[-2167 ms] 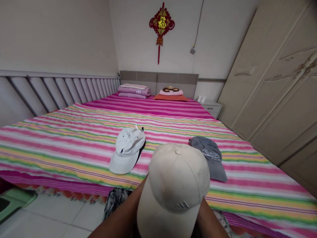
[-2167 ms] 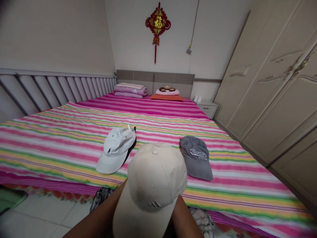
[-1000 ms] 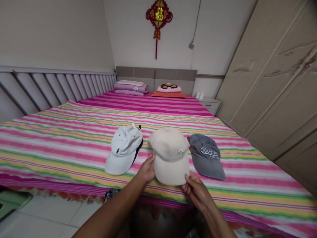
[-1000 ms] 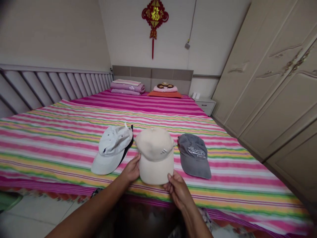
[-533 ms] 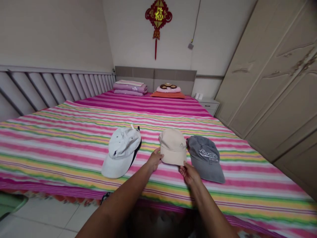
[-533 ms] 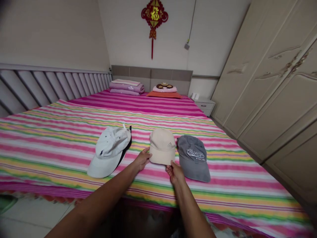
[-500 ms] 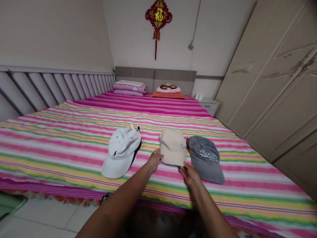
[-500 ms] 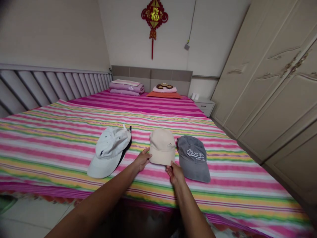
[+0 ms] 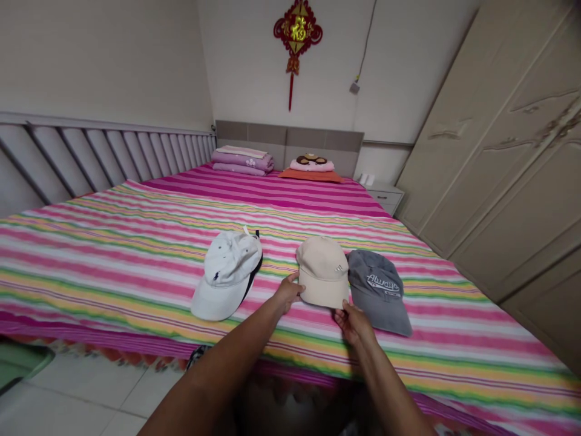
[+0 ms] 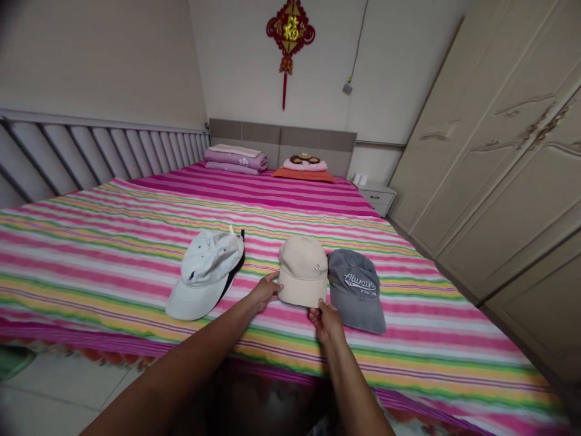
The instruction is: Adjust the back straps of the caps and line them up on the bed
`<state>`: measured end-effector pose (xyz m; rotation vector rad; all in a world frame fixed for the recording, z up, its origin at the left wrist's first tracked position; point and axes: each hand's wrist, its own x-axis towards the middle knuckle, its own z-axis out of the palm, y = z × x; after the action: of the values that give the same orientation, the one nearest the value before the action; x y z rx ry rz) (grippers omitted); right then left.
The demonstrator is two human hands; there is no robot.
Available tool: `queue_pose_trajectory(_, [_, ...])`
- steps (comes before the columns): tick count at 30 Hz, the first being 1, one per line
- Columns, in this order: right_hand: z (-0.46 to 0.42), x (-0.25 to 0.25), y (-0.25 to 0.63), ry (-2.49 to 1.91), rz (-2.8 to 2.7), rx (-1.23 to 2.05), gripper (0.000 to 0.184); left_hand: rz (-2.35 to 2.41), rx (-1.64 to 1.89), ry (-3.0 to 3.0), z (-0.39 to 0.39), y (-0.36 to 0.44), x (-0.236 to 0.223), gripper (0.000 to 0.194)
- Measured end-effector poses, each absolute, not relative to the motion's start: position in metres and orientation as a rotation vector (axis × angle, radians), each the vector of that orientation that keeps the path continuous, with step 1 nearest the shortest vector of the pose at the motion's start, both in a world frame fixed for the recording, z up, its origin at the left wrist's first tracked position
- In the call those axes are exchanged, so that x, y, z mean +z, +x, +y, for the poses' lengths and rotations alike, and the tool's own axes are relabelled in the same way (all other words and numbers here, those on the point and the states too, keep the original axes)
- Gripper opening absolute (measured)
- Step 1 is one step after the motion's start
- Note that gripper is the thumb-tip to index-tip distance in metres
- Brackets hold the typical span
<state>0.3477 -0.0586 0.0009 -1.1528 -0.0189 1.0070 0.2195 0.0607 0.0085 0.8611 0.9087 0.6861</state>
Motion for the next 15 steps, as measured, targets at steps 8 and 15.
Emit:
queue_pose_trajectory(8, [-0.067,-0.003,0.347,-1.183,0.019,0.996,0.020,0.985,0.636,0.936,0.057,0.223,0.003,0.068])
queue_pose_trajectory(15, [-0.071,-0.005,0.341,-1.166,0.036,0.935,0.018,1.069,0.607,1.079,0.051,0.219,0.009,0.056])
